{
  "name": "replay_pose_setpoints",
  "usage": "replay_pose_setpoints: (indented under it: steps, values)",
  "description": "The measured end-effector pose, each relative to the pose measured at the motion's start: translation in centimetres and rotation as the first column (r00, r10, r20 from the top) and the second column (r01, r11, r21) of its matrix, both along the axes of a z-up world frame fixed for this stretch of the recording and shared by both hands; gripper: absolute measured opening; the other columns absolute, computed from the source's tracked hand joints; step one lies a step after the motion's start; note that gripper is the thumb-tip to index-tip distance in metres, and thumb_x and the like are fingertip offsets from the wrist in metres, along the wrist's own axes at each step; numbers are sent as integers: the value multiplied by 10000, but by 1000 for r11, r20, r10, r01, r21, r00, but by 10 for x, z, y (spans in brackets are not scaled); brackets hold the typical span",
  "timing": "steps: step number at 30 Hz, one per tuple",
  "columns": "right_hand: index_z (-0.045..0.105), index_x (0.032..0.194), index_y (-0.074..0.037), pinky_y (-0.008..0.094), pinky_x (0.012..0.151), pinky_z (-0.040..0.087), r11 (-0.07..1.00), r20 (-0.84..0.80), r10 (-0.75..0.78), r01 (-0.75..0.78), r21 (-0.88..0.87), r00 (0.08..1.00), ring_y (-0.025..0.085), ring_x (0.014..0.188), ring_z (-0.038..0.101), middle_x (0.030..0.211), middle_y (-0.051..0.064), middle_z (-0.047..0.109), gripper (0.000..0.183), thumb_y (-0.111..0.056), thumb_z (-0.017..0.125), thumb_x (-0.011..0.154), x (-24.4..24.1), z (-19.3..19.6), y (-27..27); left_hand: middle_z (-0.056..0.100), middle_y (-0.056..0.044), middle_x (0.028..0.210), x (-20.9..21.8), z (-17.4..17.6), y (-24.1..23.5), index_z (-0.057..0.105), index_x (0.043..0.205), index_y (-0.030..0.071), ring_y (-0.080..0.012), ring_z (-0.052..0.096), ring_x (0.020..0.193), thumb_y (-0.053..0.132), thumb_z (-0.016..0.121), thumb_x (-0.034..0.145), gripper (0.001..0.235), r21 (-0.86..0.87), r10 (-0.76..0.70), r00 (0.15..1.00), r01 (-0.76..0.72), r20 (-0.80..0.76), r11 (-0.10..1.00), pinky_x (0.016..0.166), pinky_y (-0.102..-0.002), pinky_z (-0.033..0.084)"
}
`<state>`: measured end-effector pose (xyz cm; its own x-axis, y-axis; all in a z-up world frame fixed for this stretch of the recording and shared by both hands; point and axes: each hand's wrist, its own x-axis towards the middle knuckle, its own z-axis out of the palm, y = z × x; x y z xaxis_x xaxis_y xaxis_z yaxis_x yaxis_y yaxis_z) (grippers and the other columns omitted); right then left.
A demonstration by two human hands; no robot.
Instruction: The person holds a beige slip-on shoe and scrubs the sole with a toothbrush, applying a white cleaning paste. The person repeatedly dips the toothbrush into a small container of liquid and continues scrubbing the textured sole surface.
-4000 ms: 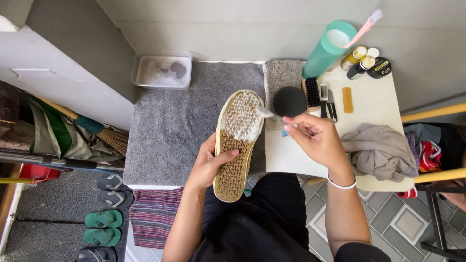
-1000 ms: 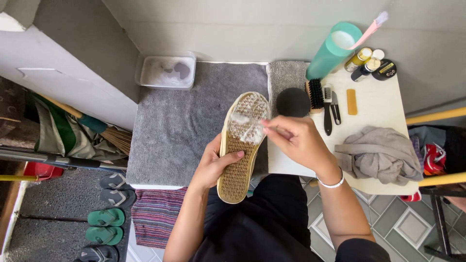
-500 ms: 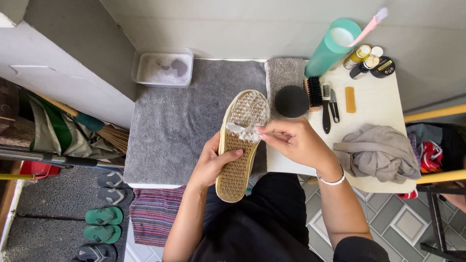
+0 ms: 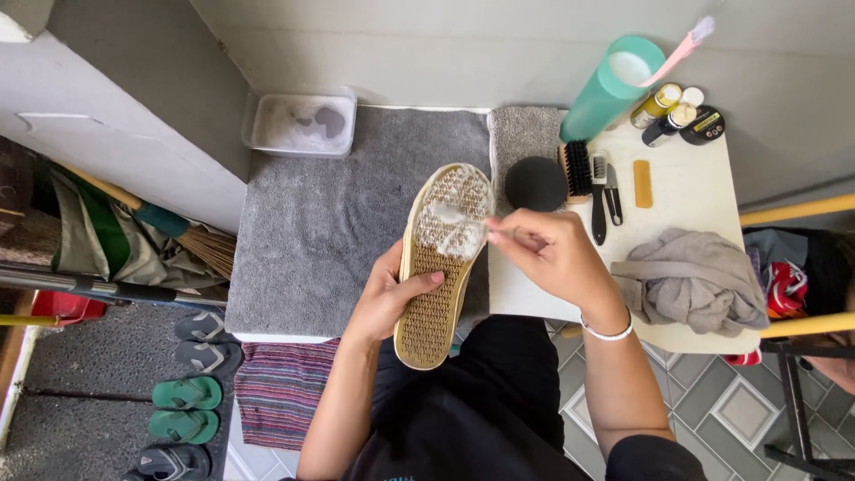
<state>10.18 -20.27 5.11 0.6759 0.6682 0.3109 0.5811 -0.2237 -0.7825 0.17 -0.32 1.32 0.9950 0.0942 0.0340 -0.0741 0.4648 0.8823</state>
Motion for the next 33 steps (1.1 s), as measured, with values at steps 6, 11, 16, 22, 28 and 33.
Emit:
replay_pose_setpoints:
  steps: [6, 11, 16, 22, 28, 33]
  values:
    - [769, 925, -30, 261, 457, 352, 1000, -38, -12, 13, 18, 999, 91, 399, 365, 392, -16, 390, 107, 26, 703, 863, 1, -10, -3, 313, 97, 663, -2, 14, -1, 533, 872, 83, -51, 419, 525, -67, 718, 806, 247, -8, -4, 1000, 4, 14, 1000, 592, -256, 464]
    - [777, 1000, -42, 254, 454, 348, 978, 82, -203, 199, 59, 976, 96, 373, 371, 394, -27, 398, 138, 9, 732, 880, 1, -15, -6, 317, 101, 665, -2, 2, 3, 535, 882, 93, -53, 400, 499, -73, 705, 806, 250, -15, -9, 1000, 9, -8, 1000, 571, -261, 463]
    - [773, 941, -47, 249, 453, 363, 999, 27, -37, 37, 13, 999, 99, 383, 383, 385, -27, 410, 141, 38, 690, 864, -8, -6, 1, 606, -64, 741, 3, -29, 9, 625, 1034, -18, -181, 641, 627, -34, 724, 809, 247, -75, -4, 999, 0, -48, 997, 590, -336, 558]
    - [768, 913, -41, 263, 453, 361, 1000, -25, 13, -13, 11, 1000, 94, 393, 363, 380, -10, 397, 114, 34, 703, 858, -3, -7, -7, 679, -126, 820, 2, -44, 10, 636, 1109, -28, -227, 693, 705, -31, 717, 809, 311, -86, -7, 998, 2, -66, 996, 637, -377, 592]
    - [777, 936, -27, 260, 454, 344, 1000, -74, -22, 23, 10, 997, 91, 395, 358, 375, -12, 407, 124, 31, 700, 859, -3, -9, -13, 709, -184, 926, -1, -56, 9, 635, 1201, -37, -302, 707, 780, -16, 710, 799, 409, -101, -7, 997, 0, -73, 995, 676, -431, 612]
    - [775, 962, -24, 264, 451, 339, 996, -39, -89, 90, 24, 995, 86, 406, 338, 394, -10, 372, 136, 37, 710, 859, 7, -26, -27, 712, -192, 950, 0, -61, 10, 634, 1217, -31, -311, 710, 808, -5, 708, 807, 417, -78, 3, 998, -8, -61, 997, 681, -443, 606]
